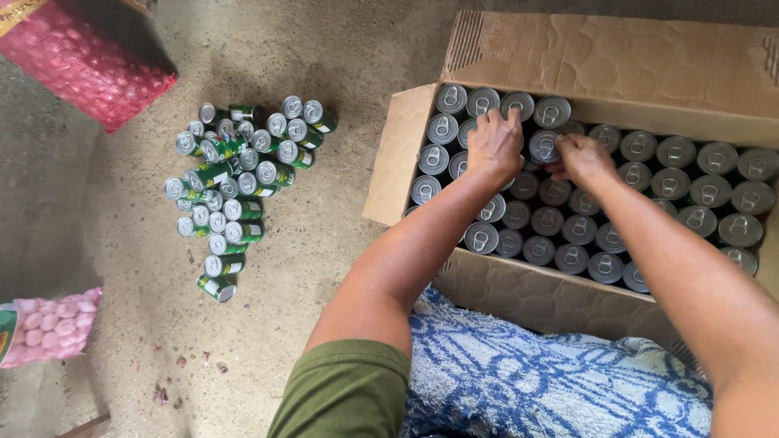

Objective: The person packs green cans from the floor into a cardboard box by hand, while another person helps.

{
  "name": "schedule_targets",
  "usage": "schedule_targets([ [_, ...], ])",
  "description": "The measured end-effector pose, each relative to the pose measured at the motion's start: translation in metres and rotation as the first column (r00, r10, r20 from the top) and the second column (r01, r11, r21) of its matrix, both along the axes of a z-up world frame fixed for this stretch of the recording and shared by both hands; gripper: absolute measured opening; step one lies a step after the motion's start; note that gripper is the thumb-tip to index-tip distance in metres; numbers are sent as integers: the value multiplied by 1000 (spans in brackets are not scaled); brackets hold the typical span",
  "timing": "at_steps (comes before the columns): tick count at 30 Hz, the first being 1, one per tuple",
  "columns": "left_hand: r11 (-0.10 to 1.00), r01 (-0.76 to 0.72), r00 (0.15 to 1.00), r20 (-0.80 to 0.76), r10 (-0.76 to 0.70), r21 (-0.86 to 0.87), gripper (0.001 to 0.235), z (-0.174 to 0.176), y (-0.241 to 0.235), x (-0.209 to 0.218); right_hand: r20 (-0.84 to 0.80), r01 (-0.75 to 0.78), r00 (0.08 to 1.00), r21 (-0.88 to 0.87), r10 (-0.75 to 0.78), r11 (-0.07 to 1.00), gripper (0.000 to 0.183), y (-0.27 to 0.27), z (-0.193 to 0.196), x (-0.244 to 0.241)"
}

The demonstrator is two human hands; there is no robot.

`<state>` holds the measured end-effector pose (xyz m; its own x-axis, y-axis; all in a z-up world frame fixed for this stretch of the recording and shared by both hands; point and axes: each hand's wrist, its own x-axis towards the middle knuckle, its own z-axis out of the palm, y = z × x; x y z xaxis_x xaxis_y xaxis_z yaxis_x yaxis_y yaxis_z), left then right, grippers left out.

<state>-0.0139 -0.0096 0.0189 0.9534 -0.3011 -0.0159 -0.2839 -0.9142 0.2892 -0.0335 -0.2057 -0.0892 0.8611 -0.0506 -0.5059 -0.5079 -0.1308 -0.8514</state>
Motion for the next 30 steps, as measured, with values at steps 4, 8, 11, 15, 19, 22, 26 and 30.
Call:
schedule_targets([
  [4,1000,-11,1000,-9,11,3,72,4,-2,1,28,-1,1000,-37,2,999,36,3,-2,-1],
  [8,1000,-18,1000,-18,18,19,65,-8,-6,3,16,28,999,-15,-28,1000,33,7,2,-3],
  [11,998,-51,999,-12,52,30,56,-11,-9,3,42,4,999,-69,-1,998,33,12,7,-8],
  [15,997,-75,997,-12,75,-3,56,-13,-7,2,139,32,990,-122,-15,992,32,17,-2,-13],
  [19,997,-77,997,-32,77,-11,54,6,-3,-5,171,9,984,-279,41,960,35,23,7,-11],
  [22,998,-56,994,-92,56,5,68,20,-3,-9,171,88,984,-251,-46,964,33,23,0,-5],
  [26,996,85,993,82,-86,18,75,11,-4,-9,125,125,986,-115,-111,985,36,18,-19,3],
  [30,970,237,960,140,-242,54,70,8,-11,-10,67,141,988,-47,-137,989,35,18,-10,0],
])
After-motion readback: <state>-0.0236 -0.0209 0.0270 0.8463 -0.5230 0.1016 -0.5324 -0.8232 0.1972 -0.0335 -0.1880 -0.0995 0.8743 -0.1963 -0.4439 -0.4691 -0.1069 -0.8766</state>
